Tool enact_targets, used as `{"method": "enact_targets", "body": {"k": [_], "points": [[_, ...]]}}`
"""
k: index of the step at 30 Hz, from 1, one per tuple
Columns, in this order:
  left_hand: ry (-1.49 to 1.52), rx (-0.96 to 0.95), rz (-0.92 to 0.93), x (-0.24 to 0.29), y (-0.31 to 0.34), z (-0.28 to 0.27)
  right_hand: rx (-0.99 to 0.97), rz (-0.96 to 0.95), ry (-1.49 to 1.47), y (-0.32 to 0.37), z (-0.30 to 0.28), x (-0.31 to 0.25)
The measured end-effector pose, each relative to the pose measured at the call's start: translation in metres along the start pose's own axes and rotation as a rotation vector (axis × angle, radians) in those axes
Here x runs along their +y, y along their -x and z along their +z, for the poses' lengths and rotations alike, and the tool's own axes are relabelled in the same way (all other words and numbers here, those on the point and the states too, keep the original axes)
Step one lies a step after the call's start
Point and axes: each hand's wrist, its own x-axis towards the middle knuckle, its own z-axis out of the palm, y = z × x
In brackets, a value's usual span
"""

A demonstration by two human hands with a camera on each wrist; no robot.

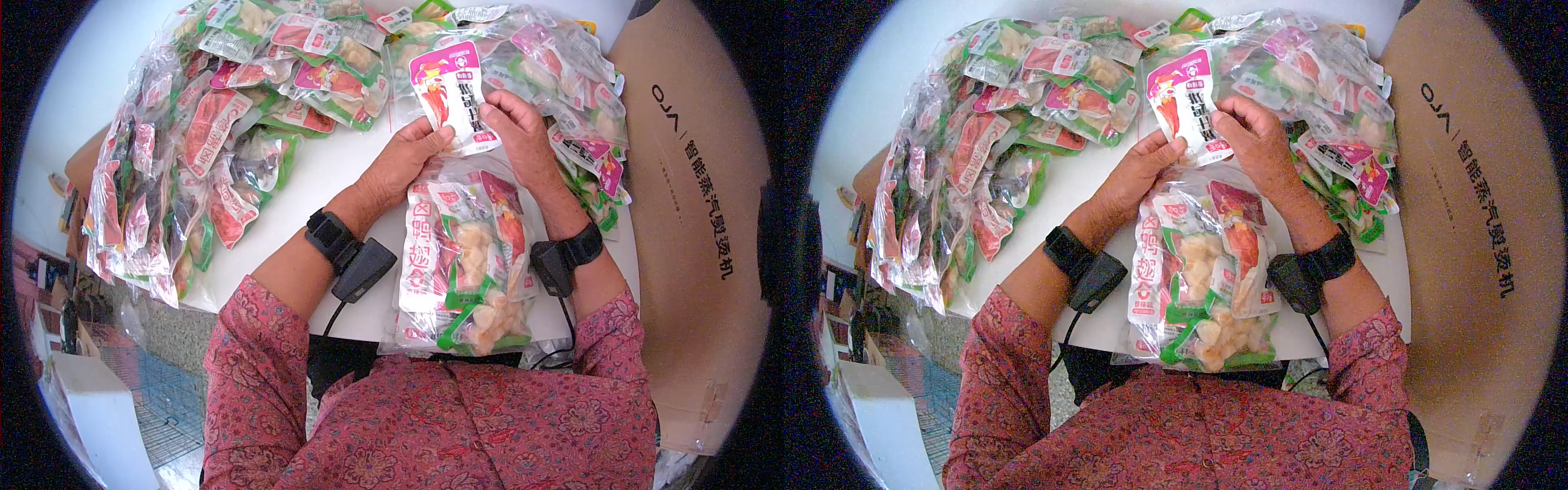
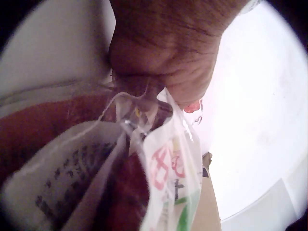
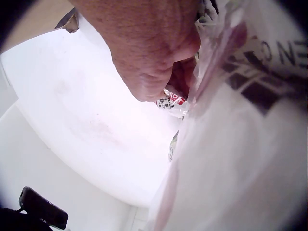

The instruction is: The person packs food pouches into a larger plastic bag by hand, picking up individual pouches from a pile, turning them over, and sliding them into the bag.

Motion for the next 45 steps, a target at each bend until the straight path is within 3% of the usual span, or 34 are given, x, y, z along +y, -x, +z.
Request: {"method": "enact_targets", "body": {"k": [8, 10, 12, 14, 18, 23, 25, 29, 30, 35, 37, 38, 40, 42, 45], "points": [[0.051, 0.040, 0.045, 0.005, 0.002, 0.005, -0.065, 0.019, -0.113, 0.001, 0.005, -0.005], [-0.044, 0.036, -0.033, 0.009, 0.005, 0.004, -0.085, 0.012, -0.095, 0.001, 0.004, -0.005], [-0.136, 0.015, 0.008, -0.002, -0.002, -0.003, -0.105, 0.005, -0.076, 0.001, 0.004, -0.008], [-0.229, -0.005, 0.049, -0.006, -0.004, -0.001, -0.084, 0.159, -0.229, 0.004, 0.007, -0.015], [-0.252, 0.002, 0.081, 0.001, 0.000, 0.001, -0.098, 0.210, -0.236, 0.003, 0.001, -0.015], [-0.348, 0.131, 0.097, 0.002, -0.001, -0.002, -0.008, -0.011, -0.274, 0.003, 0.005, -0.019], [-0.143, 0.147, -0.092, 0.004, -0.003, -0.004, -0.033, -0.030, -0.241, 0.005, 0.006, -0.021], [-0.099, 0.174, -0.032, 0.003, -0.003, -0.002, -0.009, -0.154, -0.116, 0.005, 0.008, -0.023], [-0.205, 0.152, -0.005, 0.003, -0.002, -0.002, -0.010, -0.153, -0.116, 0.004, 0.008, -0.024], [-0.387, 0.146, 0.149, -0.003, -0.003, 0.000, 0.202, 0.002, -0.261, -0.001, 0.005, -0.018], [-0.639, 0.154, 0.368, -0.005, -0.002, 0.001, 0.259, 0.018, -0.300, -0.003, 0.005, -0.013], [-0.639, 0.153, 0.368, -0.006, -0.004, -0.001, 0.279, 0.064, -0.365, -0.003, 0.005, -0.010], [-0.772, -0.062, 0.397, -0.005, -0.007, -0.004, 0.300, 0.112, -0.430, -0.001, 0.005, -0.009], [-0.699, -0.069, 0.329, -0.005, -0.005, -0.003, 0.239, 0.276, -0.451, 0.003, 0.009, -0.013], [-0.621, -0.039, 0.274, -0.002, 0.001, 0.003, 0.149, 0.308, -0.511, 0.009, 0.017, -0.035]]}}
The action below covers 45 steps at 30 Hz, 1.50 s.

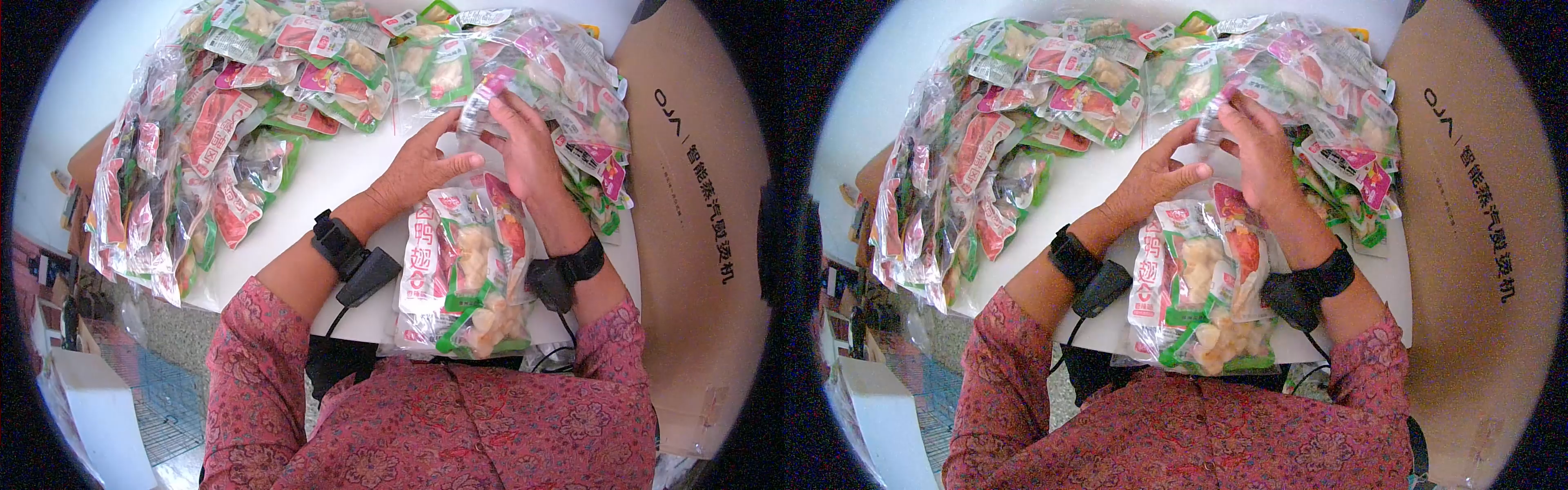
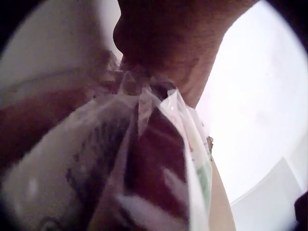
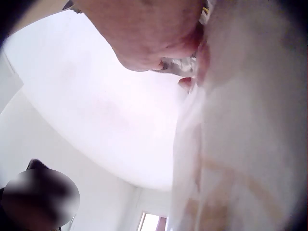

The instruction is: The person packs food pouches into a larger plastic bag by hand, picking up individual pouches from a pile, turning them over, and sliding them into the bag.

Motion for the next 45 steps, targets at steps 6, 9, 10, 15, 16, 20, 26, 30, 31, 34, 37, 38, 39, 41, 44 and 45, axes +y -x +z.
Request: {"method": "enact_targets", "body": {"k": [6, 9, 10, 15, 16, 20, 26, 30, 31, 34, 37, 38, 39, 41, 44, 45], "points": [[-0.048, 0.278, 0.045, -0.011, -0.005, -0.003, -0.174, -0.066, 0.072, 0.002, 0.000, 0.006], [0.232, 0.243, -0.150, -0.001, -0.003, -0.003, -0.137, -0.227, 0.327, -0.005, -0.007, 0.004], [0.317, 0.232, -0.167, -0.001, -0.003, -0.003, -0.095, -0.185, 0.354, -0.007, -0.009, 0.004], [0.437, 0.172, -0.148, 0.000, -0.003, -0.002, -0.101, 0.052, 0.270, -0.013, -0.018, 0.010], [0.469, 0.151, -0.156, 0.001, -0.003, -0.002, -0.123, 0.012, 0.266, -0.013, -0.018, 0.010], [0.429, 0.120, -0.188, 0.003, -0.002, -0.002, -0.128, -0.035, 0.168, -0.017, -0.021, 0.015], [0.581, 0.172, -0.334, 0.005, -0.003, -0.004, -0.108, -0.076, 0.144, -0.016, -0.021, 0.018], [0.523, 0.129, -0.287, 0.007, -0.001, -0.003, -0.074, -0.068, 0.107, -0.018, -0.023, 0.019], [0.469, 0.119, -0.276, 0.008, -0.001, -0.003, -0.062, -0.048, 0.066, -0.017, -0.020, 0.018], [0.461, 0.144, -0.251, 0.009, 0.001, -0.002, -0.027, 0.009, 0.002, -0.013, -0.016, 0.014], [0.375, 0.232, -0.311, 0.006, -0.001, -0.005, -0.087, 0.069, 0.018, -0.015, -0.019, 0.016], [0.373, 0.232, -0.310, 0.004, -0.001, -0.006, -0.170, 0.094, 0.058, -0.016, -0.020, 0.017], [0.367, 0.247, -0.297, 0.001, -0.001, -0.006, -0.172, 0.091, 0.056, -0.016, -0.020, 0.019], [0.361, 0.262, -0.286, -0.002, -0.001, -0.006, -0.212, 0.066, 0.189, -0.011, -0.018, 0.022], [0.211, 0.330, -0.362, -0.001, -0.001, -0.003, -0.172, 0.018, 0.211, -0.014, -0.023, 0.023], [0.071, 0.280, -0.307, 0.000, 0.000, -0.003, -0.171, 0.017, 0.211, -0.015, -0.024, 0.022]]}}
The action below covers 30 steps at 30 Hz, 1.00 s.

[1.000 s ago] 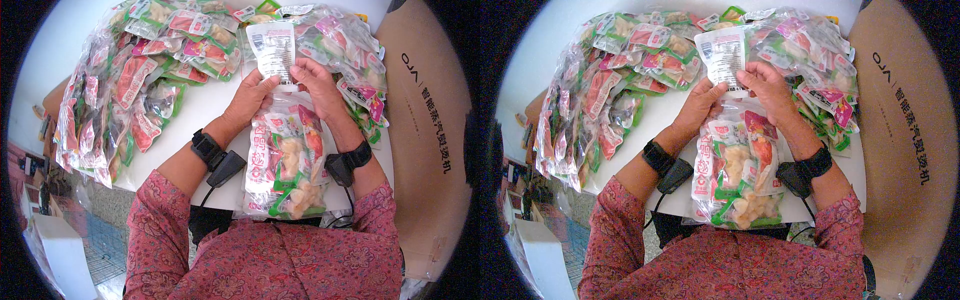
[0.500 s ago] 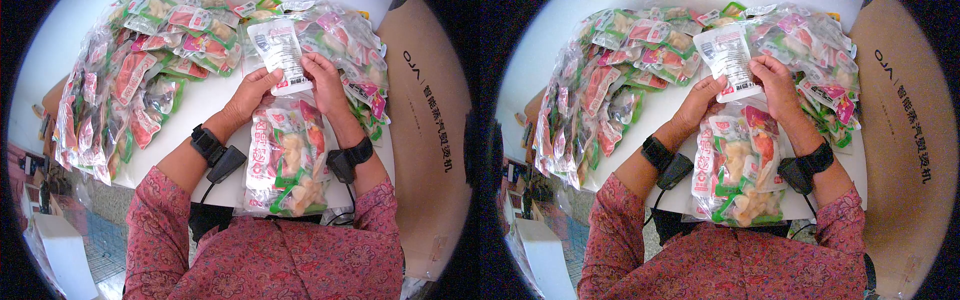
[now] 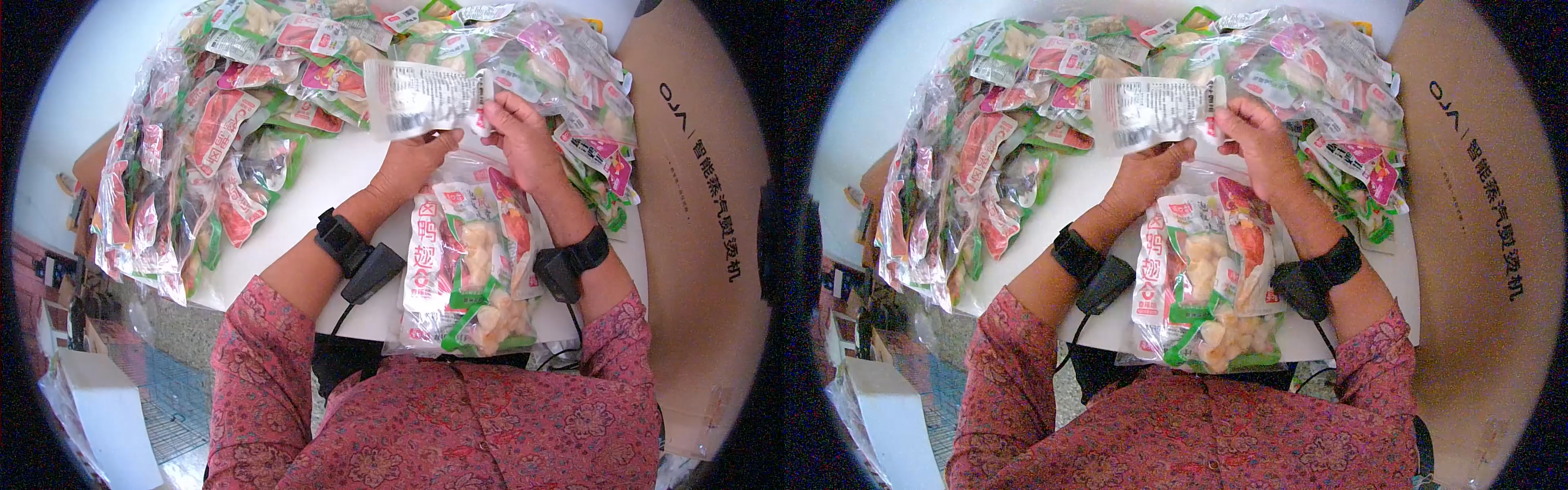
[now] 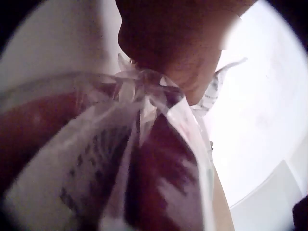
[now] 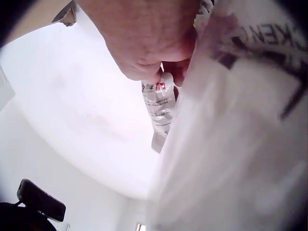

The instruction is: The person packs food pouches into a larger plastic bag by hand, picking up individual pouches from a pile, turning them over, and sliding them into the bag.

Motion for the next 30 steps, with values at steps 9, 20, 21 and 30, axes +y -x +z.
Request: {"method": "enact_targets", "body": {"k": [9, 20, 21, 30], "points": [[0.281, -0.184, 0.277, 0.002, 0.003, -0.003, 0.139, -0.119, -0.111, -0.009, -0.023, -0.006], [0.404, -0.432, 0.031, 0.010, -0.001, -0.007, 0.132, -0.200, -0.022, -0.002, -0.006, -0.022], [0.422, -0.426, 0.021, 0.009, -0.002, -0.007, 0.105, -0.209, 0.009, 0.000, -0.004, -0.025], [0.468, -0.415, -0.040, 0.010, 0.000, -0.006, 0.194, -0.263, 0.066, 0.003, -0.003, -0.029]]}}
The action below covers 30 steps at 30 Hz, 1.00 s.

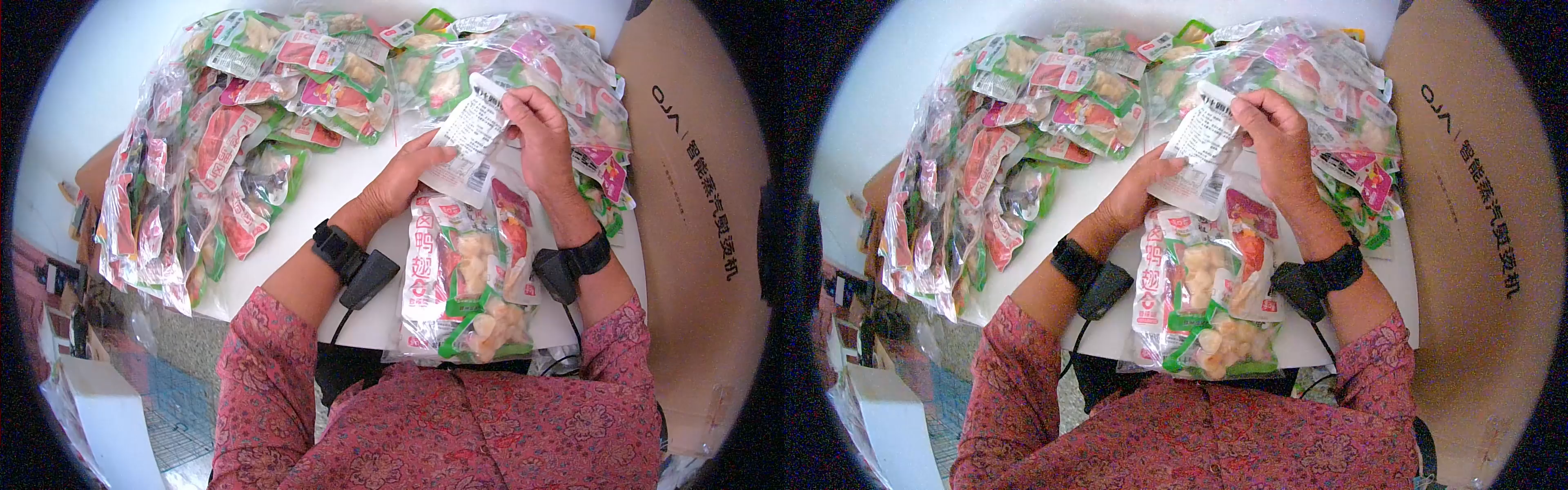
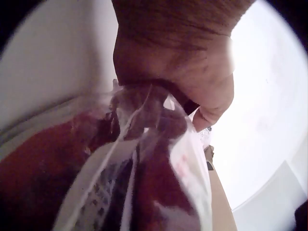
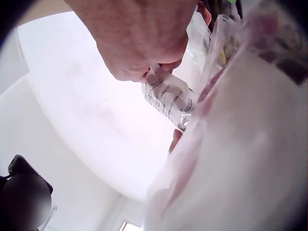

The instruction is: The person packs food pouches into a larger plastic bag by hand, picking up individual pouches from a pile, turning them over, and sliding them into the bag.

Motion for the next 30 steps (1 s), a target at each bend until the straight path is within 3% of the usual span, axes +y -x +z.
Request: {"method": "enact_targets", "body": {"k": [7, 12, 19, 20, 22, 23, 25, 27, 29, 30], "points": [[-0.145, 0.100, -0.038, -0.008, 0.001, 0.000, 0.064, -0.033, -0.146, -0.003, 0.001, -0.002], [-0.190, 0.096, -0.039, -0.006, 0.001, -0.001, -0.064, 0.175, -0.307, 0.000, 0.005, 0.001], [-0.291, 0.057, 0.013, -0.004, 0.004, 0.004, -0.080, 0.202, -0.341, 0.000, 0.009, 0.002], [-0.292, 0.057, 0.012, -0.003, 0.004, 0.008, -0.049, 0.207, -0.395, -0.001, 0.008, 0.002], [0.090, 0.109, 0.053, -0.003, 0.005, 0.019, -0.017, 0.214, -0.449, -0.008, 0.002, 0.005], [0.093, 0.111, 0.050, -0.005, 0.003, 0.012, 0.044, 0.239, -0.523, -0.013, -0.006, 0.008], [-0.132, -0.096, 0.011, -0.007, -0.002, -0.002, 0.109, 0.272, -0.593, -0.014, -0.011, 0.009], [-0.110, -0.071, 0.022, -0.010, -0.002, -0.001, 0.234, 0.269, -0.629, -0.013, -0.011, -0.001], [-0.269, -0.006, 0.021, -0.011, -0.004, -0.007, 0.174, 0.328, -0.642, -0.016, -0.021, 0.001], [-0.270, -0.005, 0.022, -0.011, -0.004, -0.009, 0.021, 0.427, -0.529, -0.016, -0.025, 0.001]]}}
